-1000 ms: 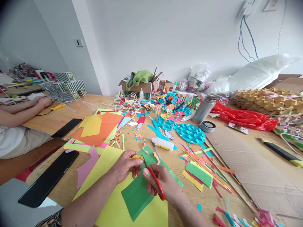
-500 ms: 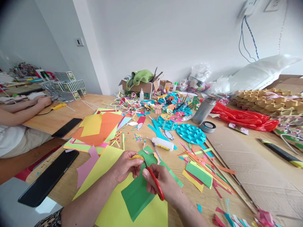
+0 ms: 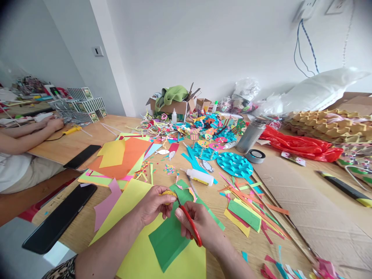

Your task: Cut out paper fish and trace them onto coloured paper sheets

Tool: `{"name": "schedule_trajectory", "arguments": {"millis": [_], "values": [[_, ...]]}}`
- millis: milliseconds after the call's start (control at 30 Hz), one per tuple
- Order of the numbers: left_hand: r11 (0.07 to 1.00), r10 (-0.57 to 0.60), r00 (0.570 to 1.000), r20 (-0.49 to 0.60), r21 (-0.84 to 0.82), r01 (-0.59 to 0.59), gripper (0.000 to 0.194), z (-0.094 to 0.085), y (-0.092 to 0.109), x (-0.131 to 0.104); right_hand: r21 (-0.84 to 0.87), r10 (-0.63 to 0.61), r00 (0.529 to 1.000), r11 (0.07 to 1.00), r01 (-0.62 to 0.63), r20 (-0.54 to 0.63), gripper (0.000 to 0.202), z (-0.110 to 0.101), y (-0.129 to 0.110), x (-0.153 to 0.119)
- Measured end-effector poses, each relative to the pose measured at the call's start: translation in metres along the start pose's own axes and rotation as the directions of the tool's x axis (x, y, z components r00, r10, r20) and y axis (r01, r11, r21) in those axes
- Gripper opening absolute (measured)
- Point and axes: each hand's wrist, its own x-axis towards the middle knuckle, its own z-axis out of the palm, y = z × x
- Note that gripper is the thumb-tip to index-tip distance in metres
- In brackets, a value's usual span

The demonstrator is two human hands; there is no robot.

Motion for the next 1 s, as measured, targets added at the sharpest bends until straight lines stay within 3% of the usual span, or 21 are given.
{"name": "schedule_trajectory", "arguments": {"millis": [1000], "values": [[0.999,-0.018,1.000,0.014,0.027,0.017,0.027,-0.0027,0.0005,-0.0001,-0.007,-0.009,1.000,1.000,0.009,-0.005,0.048,-0.0026,0.0062,0.0010]]}}
